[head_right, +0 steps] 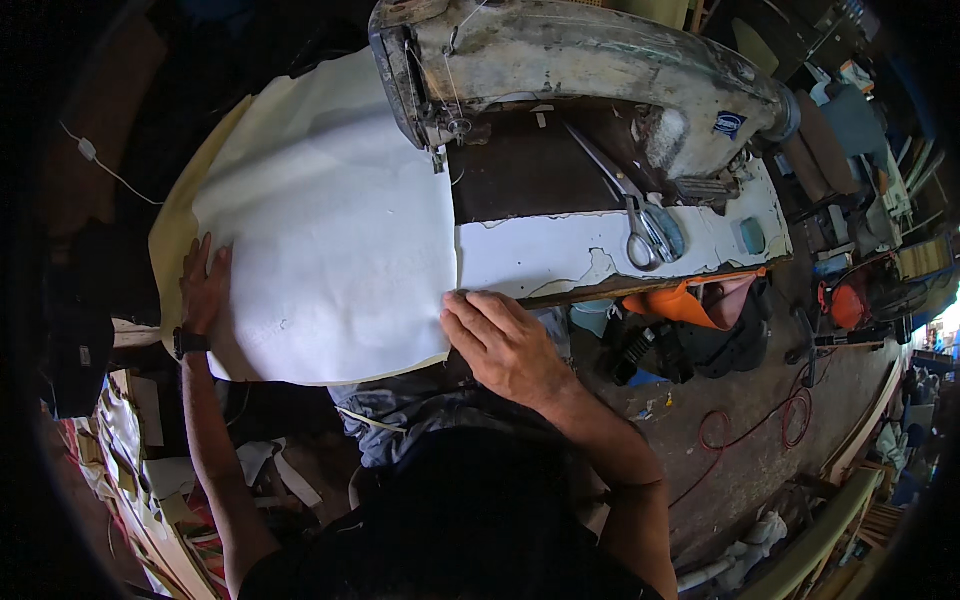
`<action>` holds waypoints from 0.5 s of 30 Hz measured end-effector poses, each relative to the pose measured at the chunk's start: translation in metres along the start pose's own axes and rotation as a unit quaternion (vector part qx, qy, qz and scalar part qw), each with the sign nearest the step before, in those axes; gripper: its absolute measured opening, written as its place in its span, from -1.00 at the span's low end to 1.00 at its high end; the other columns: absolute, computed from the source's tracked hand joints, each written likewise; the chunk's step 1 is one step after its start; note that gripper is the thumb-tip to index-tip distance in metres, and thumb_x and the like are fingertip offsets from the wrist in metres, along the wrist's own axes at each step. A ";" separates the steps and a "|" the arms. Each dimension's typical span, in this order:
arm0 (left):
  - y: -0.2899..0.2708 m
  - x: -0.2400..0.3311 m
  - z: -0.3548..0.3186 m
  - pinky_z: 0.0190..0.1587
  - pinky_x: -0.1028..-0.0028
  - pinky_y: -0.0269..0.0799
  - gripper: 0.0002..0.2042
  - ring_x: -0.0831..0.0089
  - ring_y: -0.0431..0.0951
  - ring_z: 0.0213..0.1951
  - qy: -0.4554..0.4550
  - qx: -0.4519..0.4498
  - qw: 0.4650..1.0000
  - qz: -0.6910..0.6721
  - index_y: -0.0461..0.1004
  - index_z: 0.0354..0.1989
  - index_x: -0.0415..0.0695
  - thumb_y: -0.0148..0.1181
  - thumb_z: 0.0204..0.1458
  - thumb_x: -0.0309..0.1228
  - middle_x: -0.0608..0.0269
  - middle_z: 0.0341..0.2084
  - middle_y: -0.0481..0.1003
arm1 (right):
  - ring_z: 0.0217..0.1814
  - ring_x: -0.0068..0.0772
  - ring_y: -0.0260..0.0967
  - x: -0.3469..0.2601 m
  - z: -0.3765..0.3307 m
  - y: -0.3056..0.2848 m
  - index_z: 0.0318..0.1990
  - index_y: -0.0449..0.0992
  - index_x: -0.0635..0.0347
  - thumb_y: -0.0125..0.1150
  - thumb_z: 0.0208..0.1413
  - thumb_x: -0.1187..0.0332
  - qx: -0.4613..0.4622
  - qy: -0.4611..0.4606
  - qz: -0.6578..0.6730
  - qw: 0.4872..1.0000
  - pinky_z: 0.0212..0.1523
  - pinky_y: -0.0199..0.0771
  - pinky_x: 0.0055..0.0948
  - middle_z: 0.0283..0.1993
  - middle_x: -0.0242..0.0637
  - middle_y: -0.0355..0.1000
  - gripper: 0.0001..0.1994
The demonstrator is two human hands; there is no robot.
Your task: The recorder uses a sewing machine and scissors to prepare and join pieces of synthetic upholstery material.
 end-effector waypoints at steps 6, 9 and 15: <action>0.003 -0.001 0.009 0.52 -0.28 -0.29 -0.27 -0.12 -0.05 0.58 -0.020 -0.030 0.999 0.001 0.17 0.56 0.20 -0.08 0.32 0.29 0.07 0.58 0.04 | 0.17 -0.19 0.46 0.001 -0.003 0.005 0.05 0.60 0.33 0.25 0.22 0.42 -0.006 -0.016 0.006 1.000 0.19 0.59 -0.20 0.20 -0.13 0.52 -0.72; 0.007 -0.004 0.010 0.53 -0.27 -0.33 -0.28 -0.08 -0.09 0.59 -0.027 -0.037 0.999 -0.005 0.15 0.57 0.23 -0.10 0.32 0.29 0.07 0.59 0.02 | 0.18 -0.19 0.45 0.002 -0.002 0.006 0.05 0.60 0.32 0.26 0.22 0.42 -0.006 -0.018 0.005 1.000 0.19 0.59 -0.20 0.20 -0.13 0.51 -0.72; 0.008 -0.003 0.017 0.53 -0.27 -0.36 -0.28 -0.09 -0.09 0.59 -0.027 -0.035 0.999 -0.011 0.14 0.57 0.24 -0.10 0.32 0.29 0.08 0.59 0.02 | 0.17 -0.23 0.44 0.009 0.005 0.009 0.03 0.60 0.30 0.27 0.20 0.42 -0.017 -0.017 -0.001 1.000 0.17 0.59 -0.24 0.18 -0.16 0.52 -0.72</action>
Point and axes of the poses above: each hand's wrist, its own z-axis towards the middle knuckle, its own y-axis out of the palm, x = y × z, the point moved 5 cm from there along z, towards the middle knuckle
